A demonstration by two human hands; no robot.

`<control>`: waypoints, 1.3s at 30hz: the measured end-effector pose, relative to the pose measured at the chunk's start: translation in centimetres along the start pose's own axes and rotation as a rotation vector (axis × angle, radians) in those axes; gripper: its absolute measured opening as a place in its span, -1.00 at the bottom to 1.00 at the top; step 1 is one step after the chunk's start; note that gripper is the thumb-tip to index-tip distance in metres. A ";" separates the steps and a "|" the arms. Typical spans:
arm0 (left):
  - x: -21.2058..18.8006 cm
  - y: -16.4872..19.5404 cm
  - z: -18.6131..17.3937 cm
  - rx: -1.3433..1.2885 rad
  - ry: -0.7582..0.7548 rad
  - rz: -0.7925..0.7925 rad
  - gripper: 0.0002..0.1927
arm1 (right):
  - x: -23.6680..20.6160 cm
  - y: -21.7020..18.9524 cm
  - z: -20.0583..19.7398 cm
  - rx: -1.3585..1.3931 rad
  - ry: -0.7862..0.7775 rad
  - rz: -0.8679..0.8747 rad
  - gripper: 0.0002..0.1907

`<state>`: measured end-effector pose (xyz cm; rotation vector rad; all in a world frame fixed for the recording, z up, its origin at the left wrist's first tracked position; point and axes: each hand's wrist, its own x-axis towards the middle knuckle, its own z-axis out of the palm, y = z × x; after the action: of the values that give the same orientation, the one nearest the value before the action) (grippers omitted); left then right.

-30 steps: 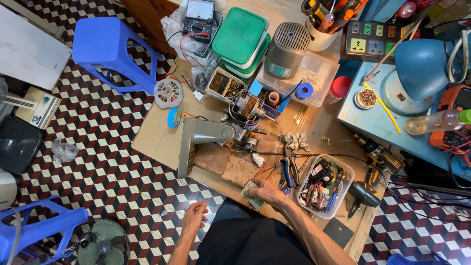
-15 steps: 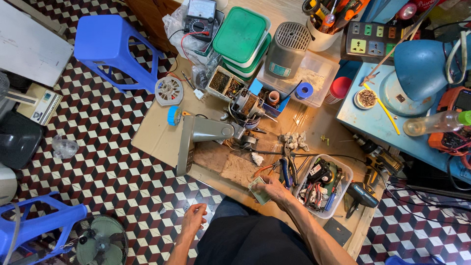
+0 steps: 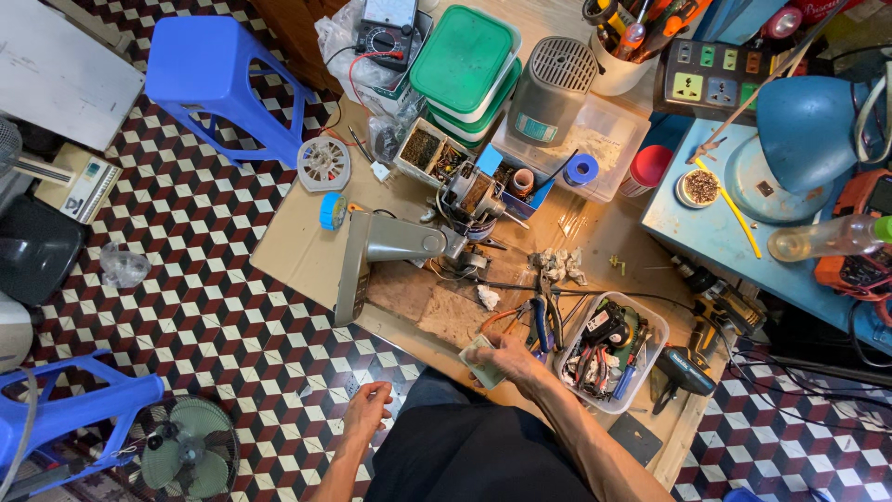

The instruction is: The person repeatedly rotates the shaft of a small electric motor mounted on a bench, then uses a small rectangular device to test or adjust the motor. The person handles the motor and the device multiple times, occasionally picking up and setting down small components on the workbench.

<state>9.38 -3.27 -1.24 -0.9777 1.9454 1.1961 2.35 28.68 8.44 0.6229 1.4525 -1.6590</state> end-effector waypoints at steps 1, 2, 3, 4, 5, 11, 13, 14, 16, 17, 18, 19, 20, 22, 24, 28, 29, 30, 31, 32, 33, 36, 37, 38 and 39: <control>-0.1 0.0 -0.1 0.007 0.004 0.010 -0.58 | -0.4 -0.8 1.0 -0.010 -0.054 -0.011 -0.43; -0.2 0.0 -0.1 0.014 0.009 0.020 -0.59 | -0.6 -1.8 2.5 -0.019 -0.108 -0.021 -0.45; -0.3 -0.3 -0.1 -0.005 0.008 0.046 -0.59 | -1.0 -2.7 4.3 -0.027 -0.161 -0.031 -0.47; -0.4 -0.6 -0.1 -0.023 0.006 0.073 -0.59 | -1.6 -3.4 6.1 -0.080 -0.260 -0.107 -0.51; -0.5 -1.0 -0.2 -0.045 0.010 0.099 -0.59 | -1.9 -4.3 8.2 -0.135 -0.363 -0.184 -0.52; -0.8 -3.7 -0.1 0.362 0.050 0.203 -0.65 | -3.1 -7.4 20.1 -0.673 -0.410 -0.487 -0.43; -1.5 -5.2 -0.6 0.473 0.113 0.375 -0.61 | -3.1 -7.4 21.1 -0.693 -0.429 -0.567 -0.36; -1.7 -5.7 -0.8 0.532 0.144 0.460 -0.57 | -3.0 -7.3 21.3 -0.702 -0.439 -0.607 -0.33; -3.2 -7.2 -1.2 0.019 0.085 -0.059 -0.50 | -2.4 -7.0 20.3 -0.686 -0.454 -0.417 -0.40; -3.3 -7.5 -1.1 0.009 0.077 -0.096 -0.50 | -2.0 -6.8 19.3 -0.677 -0.460 -0.321 -0.43; -3.6 -7.9 -1.1 0.004 0.067 -0.131 -0.49 | -1.5 -6.6 18.0 -0.581 -0.422 -0.269 -0.45; -3.6 -8.1 -1.0 -0.002 0.058 -0.164 -0.48 | -1.1 -6.2 16.4 -0.488 -0.382 -0.219 -0.46; -3.4 -8.1 -0.9 -0.001 0.055 -0.183 -0.47 | -0.6 -5.8 14.8 -0.408 -0.354 -0.208 -0.53; -2.7 -7.9 -0.9 0.001 0.051 -0.221 -0.47 | 0.4 -4.8 11.0 -0.318 -0.269 -0.198 -0.61; -1.9 -7.7 -1.1 0.020 0.056 -0.141 -0.48 | 1.5 -3.5 7.2 -0.222 -0.147 -0.170 -0.61; -0.3 -6.5 -1.4 -0.031 0.049 -0.062 -0.49 | 4.0 -0.6 2.0 -0.107 0.130 0.000 -0.48; -0.1 -6.2 -1.4 -0.034 0.051 -0.060 -0.49 | 4.6 0.1 0.7 -0.198 0.208 0.099 -0.43; 0.1 -5.9 -1.4 -0.039 0.056 -0.058 -0.50 | 5.3 0.7 -0.3 -0.290 0.283 0.198 -0.36; 0.1 -5.5 -1.4 -0.045 0.062 -0.056 -0.50 | 6.0 1.4 -0.7 -0.266 0.293 0.093 -0.36; -0.1 -5.0 -1.5 -0.038 0.060 -0.051 -0.51 | 6.9 2.0 -0.9 -0.243 0.302 -0.014 -0.35; -0.5 -4.3 -1.6 -0.033 0.059 -0.046 -0.51 | 7.7 2.4 -1.0 -0.220 0.309 -0.122 -0.35; -2.3 -1.3 -2.0 -0.082 0.059 -0.011 -0.52 | 9.9 2.8 -0.8 -0.169 0.310 -0.105 -0.33; -3.2 0.0 -2.1 -0.108 0.061 0.001 -0.52 | 10.3 2.9 -0.7 -0.144 0.303 -0.105 -0.34; -4.2 1.5 -2.3 -0.109 0.052 0.045 -0.53 | 10.5 2.8 -0.5 -0.119 0.295 -0.105 -0.34; -5.1 3.1 -2.4 -0.108 0.043 0.089 -0.53 | 10.5 2.6 -0.3 -0.093 0.287 -0.105 -0.35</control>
<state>9.03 -3.24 5.19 -0.9876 1.9933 1.3533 -1.19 26.24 -1.50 0.7671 1.7837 -1.6194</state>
